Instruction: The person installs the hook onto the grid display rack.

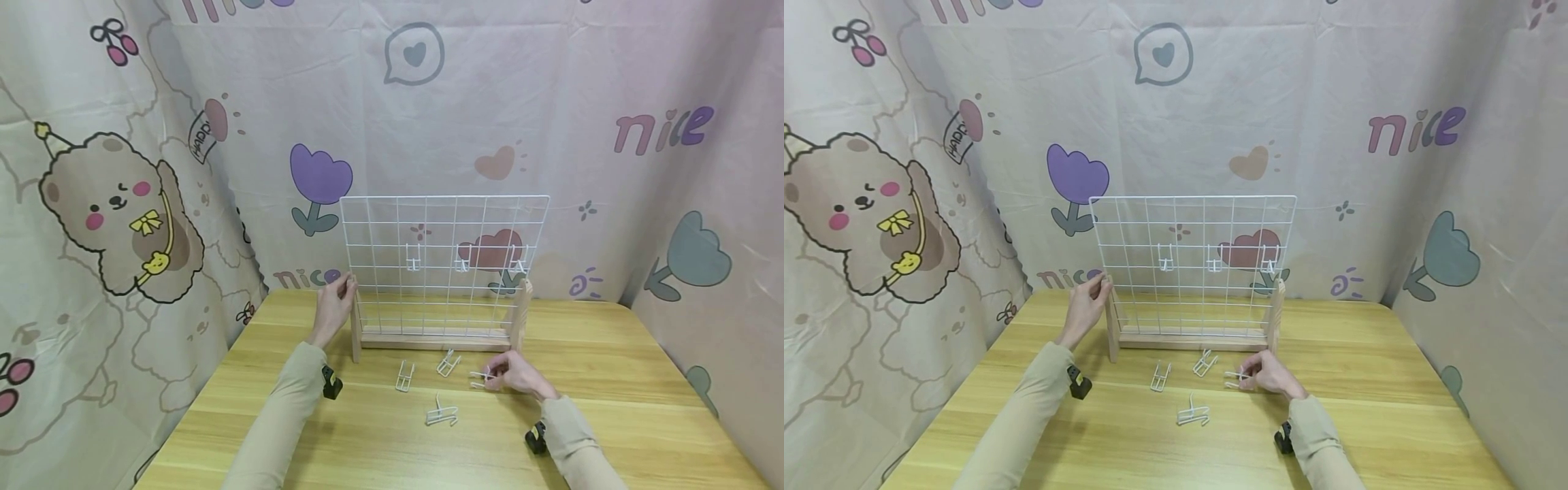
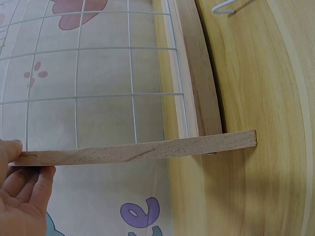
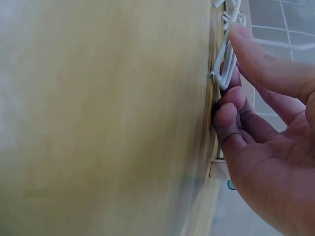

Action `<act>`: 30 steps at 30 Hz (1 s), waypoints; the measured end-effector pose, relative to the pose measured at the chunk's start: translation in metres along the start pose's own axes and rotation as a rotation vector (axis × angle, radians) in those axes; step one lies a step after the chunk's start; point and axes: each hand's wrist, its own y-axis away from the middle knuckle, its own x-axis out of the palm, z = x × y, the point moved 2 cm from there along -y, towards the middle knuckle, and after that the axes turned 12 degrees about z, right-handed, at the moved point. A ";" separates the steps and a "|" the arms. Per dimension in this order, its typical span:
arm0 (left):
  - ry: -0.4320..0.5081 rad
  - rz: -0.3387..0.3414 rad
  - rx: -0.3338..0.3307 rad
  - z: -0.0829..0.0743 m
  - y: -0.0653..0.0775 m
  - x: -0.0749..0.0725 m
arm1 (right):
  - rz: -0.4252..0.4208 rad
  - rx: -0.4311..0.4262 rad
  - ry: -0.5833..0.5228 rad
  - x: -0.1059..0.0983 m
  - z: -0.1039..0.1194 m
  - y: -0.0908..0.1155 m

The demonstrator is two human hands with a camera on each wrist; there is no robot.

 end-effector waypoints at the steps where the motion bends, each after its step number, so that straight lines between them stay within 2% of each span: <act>1: 0.000 0.001 -0.001 0.000 0.000 0.000 | 0.001 -0.002 0.002 0.000 0.000 0.000; 9: 0.015 0.007 -0.010 0.001 0.000 0.000 | -0.019 -0.020 0.030 0.000 -0.002 0.000; 20: 0.010 0.008 -0.005 0.001 0.000 -0.001 | -0.049 0.054 -0.046 0.000 0.001 0.001; 25: 0.002 0.005 -0.002 0.001 0.001 -0.001 | -0.040 0.010 -0.107 0.001 0.005 0.000; 30: 0.000 0.002 0.001 0.001 0.000 -0.001 | -0.076 -0.036 -0.084 0.002 0.010 -0.001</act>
